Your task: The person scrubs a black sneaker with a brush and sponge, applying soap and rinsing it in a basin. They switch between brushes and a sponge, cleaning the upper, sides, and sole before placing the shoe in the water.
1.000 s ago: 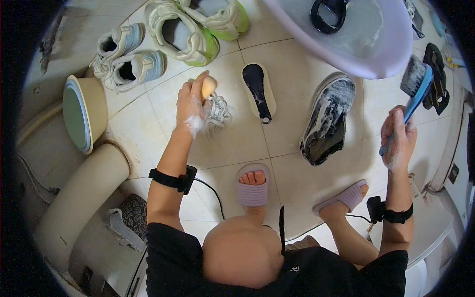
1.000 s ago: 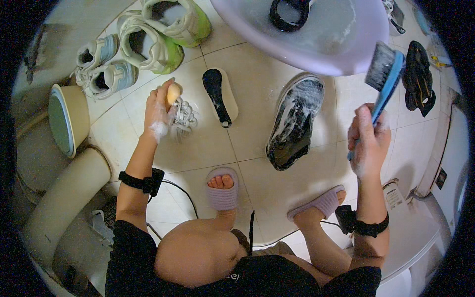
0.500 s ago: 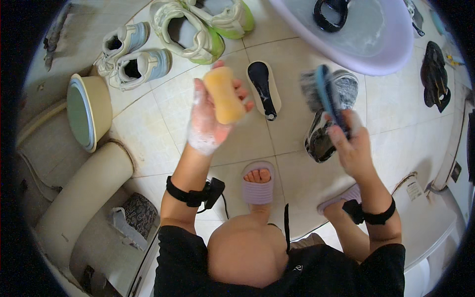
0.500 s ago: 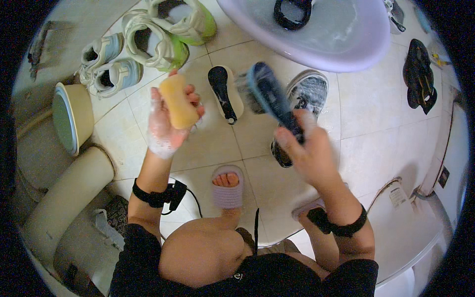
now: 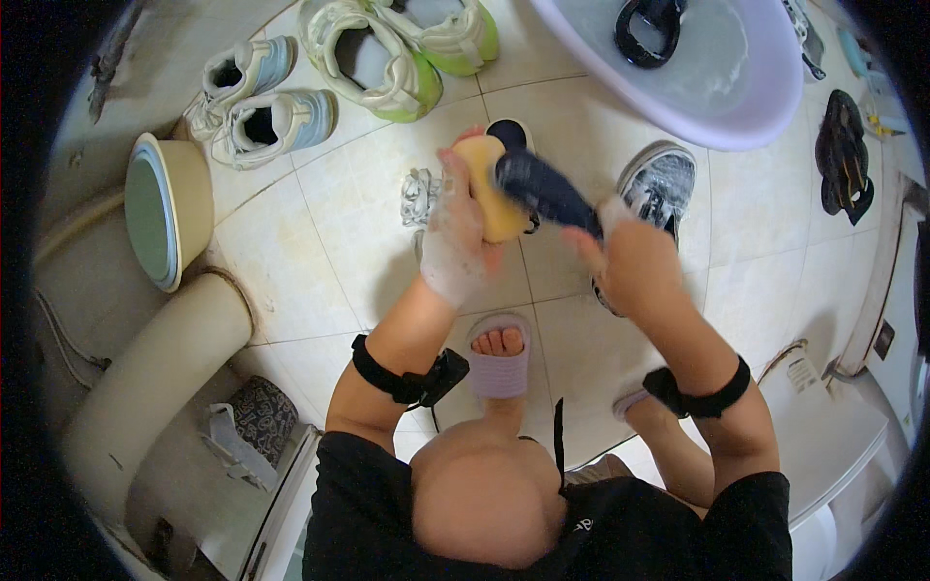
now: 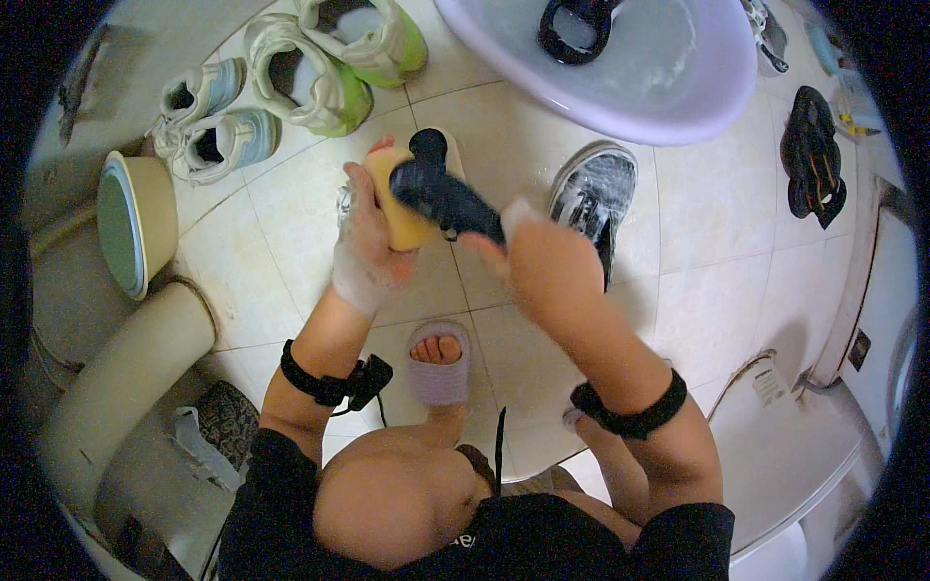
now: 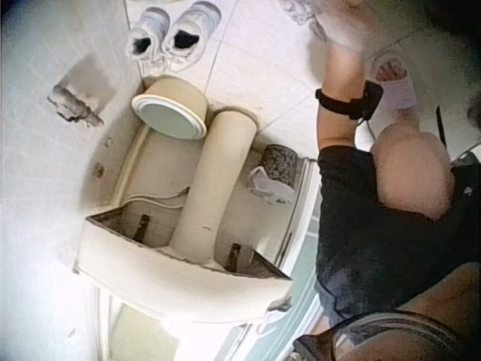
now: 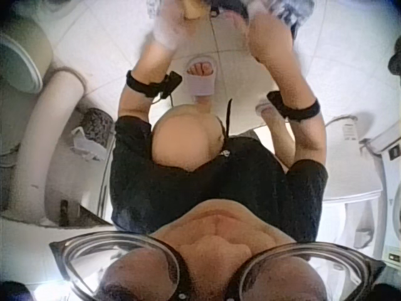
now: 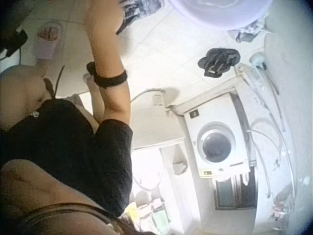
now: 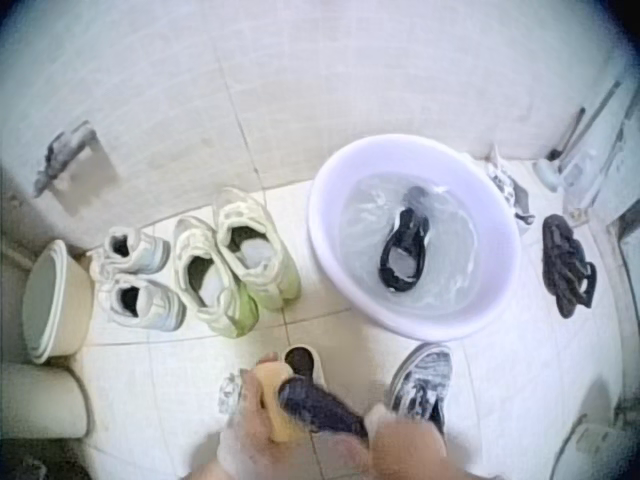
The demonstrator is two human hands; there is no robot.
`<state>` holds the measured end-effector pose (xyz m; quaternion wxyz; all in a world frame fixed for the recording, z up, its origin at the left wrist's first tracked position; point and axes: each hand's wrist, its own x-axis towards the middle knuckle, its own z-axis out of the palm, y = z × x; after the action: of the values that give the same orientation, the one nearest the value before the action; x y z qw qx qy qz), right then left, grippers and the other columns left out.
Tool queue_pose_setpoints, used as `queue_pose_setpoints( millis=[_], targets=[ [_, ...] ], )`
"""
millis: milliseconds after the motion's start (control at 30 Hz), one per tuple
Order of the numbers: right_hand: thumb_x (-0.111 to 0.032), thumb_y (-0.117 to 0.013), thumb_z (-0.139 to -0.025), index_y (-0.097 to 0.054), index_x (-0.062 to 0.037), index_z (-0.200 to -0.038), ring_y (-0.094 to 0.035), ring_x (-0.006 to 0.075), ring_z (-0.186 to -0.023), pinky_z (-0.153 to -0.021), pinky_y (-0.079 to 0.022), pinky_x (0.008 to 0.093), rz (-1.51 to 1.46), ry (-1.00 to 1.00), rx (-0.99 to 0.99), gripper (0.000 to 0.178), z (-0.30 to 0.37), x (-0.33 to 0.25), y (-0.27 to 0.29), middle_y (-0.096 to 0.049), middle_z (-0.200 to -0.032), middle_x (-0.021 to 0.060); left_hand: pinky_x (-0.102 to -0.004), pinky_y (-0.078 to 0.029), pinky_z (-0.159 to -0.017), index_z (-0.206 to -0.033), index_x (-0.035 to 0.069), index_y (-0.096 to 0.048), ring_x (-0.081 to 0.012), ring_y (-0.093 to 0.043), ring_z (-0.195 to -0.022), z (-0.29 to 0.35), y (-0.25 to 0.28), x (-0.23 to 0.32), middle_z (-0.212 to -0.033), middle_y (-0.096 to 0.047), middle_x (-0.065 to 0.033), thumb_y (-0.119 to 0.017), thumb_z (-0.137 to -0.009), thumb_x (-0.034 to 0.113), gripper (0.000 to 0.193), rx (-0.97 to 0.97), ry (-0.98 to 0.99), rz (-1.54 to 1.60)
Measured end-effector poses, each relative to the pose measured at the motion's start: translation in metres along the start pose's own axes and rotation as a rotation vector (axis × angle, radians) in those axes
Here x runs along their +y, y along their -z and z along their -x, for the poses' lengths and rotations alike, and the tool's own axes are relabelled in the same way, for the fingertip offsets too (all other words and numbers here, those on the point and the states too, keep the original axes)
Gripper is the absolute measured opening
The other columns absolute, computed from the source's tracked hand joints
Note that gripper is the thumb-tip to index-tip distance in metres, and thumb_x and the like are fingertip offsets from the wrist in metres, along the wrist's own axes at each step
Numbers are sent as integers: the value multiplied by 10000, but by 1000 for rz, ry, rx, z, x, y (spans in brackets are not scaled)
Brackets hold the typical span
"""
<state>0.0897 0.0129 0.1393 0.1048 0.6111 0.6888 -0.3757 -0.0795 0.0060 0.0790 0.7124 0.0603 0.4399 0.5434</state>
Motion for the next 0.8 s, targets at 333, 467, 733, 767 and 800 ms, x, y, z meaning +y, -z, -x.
queue_pose_setpoints(
  millis=[333,467,733,767,800],
  targets=[
    [-467,-501,-888,-499,-13,-884,-592,382,-612,-551,-457,440,-57,-14,297,454,-9,14,-3,-569,-620,194,-338,-490,-770,-1265,161,-382,-189,-581,-854,2,-10,-1,-1006,-561,-124,-388,-914,551,524,-109,132,67],
    [-511,-492,-881,-522,-8,-938,-605,420,-677,-591,-467,463,-379,-110,393,507,-7,26,6,-610,-712,237,-325,-481,-716,-1260,156,-405,-193,-573,-806,2,0,2,-1009,-568,-131,-354,-938,524,493,-249,288,304],
    [-495,-526,-862,-525,-42,-943,-595,423,-717,-617,-456,470,-235,32,31,460,18,1,-14,-602,-737,231,-348,-507,-735,-1177,117,-498,-221,-613,-823,-1,4,-13,-953,-605,-103,-400,-933,498,463,-235,394,442],
    [-508,-522,-859,-524,-41,-934,-594,420,-713,-615,-457,469,-253,48,99,473,13,-2,-16,-598,-730,231,-353,-514,-765,-1149,92,-513,-220,-621,-846,-2,4,-17,-940,-611,-97,-459,-914,477,454,-247,466,415],
    [-521,-518,-856,-523,-40,-926,-594,417,-709,-613,-459,468,-319,120,137,486,8,-3,-16,-594,-723,231,-337,-510,-766,-1131,71,-518,-211,-618,-843,1,4,-20,-925,-616,-97,-526,-882,461,464,-211,414,320]
  ],
)
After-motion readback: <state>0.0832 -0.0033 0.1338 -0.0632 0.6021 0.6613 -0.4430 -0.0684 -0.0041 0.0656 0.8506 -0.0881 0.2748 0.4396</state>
